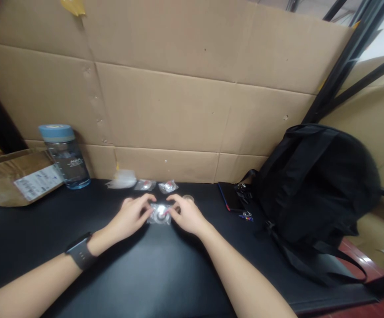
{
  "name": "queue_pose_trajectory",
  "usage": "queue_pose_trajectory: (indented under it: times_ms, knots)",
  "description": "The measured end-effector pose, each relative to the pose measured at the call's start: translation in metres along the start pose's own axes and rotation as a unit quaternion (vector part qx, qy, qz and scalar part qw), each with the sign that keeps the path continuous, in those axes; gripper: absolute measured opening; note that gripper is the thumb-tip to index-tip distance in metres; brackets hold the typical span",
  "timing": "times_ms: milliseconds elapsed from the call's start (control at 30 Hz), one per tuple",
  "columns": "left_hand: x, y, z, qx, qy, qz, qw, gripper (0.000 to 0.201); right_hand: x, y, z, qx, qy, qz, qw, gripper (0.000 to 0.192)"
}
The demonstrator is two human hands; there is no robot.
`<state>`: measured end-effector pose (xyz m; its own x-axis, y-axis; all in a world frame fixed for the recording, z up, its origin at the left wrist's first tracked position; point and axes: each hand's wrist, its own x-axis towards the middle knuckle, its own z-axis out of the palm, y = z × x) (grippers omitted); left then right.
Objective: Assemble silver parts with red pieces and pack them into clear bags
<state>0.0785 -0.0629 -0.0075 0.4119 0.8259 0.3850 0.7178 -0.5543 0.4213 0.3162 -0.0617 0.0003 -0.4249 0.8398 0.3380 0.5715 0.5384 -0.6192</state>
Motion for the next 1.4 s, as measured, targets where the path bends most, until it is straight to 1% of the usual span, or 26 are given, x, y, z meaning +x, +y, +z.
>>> queue_pose_trajectory:
  times_ms: [100,200,300,367,433,600,700,800,900,967,1133,1400]
  knots:
    - [-0.001,-0.001,0.001,0.007,-0.008,-0.001,1.0,0.024,0.0,0.005,0.002,0.002,-0.018,0.013,1.0,0.029]
    - [0.0,-0.002,0.0,0.028,-0.011,0.005,1.0,0.021,0.001,0.008,0.002,-0.043,-0.012,0.003,0.999,0.019]
    - [0.0,-0.002,-0.004,0.042,-0.013,0.032,0.999,0.007,0.001,0.003,0.001,-0.052,-0.016,-0.05,0.997,0.012]
    - [-0.001,-0.001,-0.006,0.032,-0.029,0.061,0.997,0.005,0.001,-0.001,0.001,-0.042,-0.033,-0.089,0.995,0.012]
    - [-0.002,0.001,-0.007,0.018,-0.049,0.085,0.995,0.007,-0.001,-0.005,0.002,-0.044,-0.047,-0.104,0.993,0.016]
    - [-0.004,0.003,-0.005,0.007,-0.072,0.105,0.992,0.016,-0.004,-0.004,0.007,-0.083,-0.047,-0.083,0.992,0.032]
    - [-0.004,0.003,-0.005,0.004,-0.077,0.105,0.991,0.018,-0.004,-0.001,0.004,-0.104,-0.052,-0.066,0.991,0.031]
    - [-0.003,0.004,-0.006,0.004,-0.072,0.106,0.992,0.017,-0.004,-0.002,-0.003,-0.126,-0.061,-0.049,0.989,0.033]
    - [-0.003,0.004,-0.008,0.011,-0.063,0.109,0.992,0.015,-0.004,-0.003,-0.011,-0.111,-0.082,-0.039,0.99,0.034]
    - [-0.003,0.003,-0.009,0.019,-0.055,0.11,0.992,0.015,-0.003,-0.002,-0.012,-0.099,-0.085,-0.029,0.991,0.033]
    - [-0.003,0.0,-0.012,0.032,-0.027,0.098,0.994,0.015,-0.003,0.0,-0.006,-0.093,-0.064,-0.005,0.994,0.035]
    - [-0.003,-0.004,-0.01,0.039,-0.021,0.093,0.995,0.015,-0.002,-0.001,0.0,-0.079,-0.045,0.023,0.996,0.036]
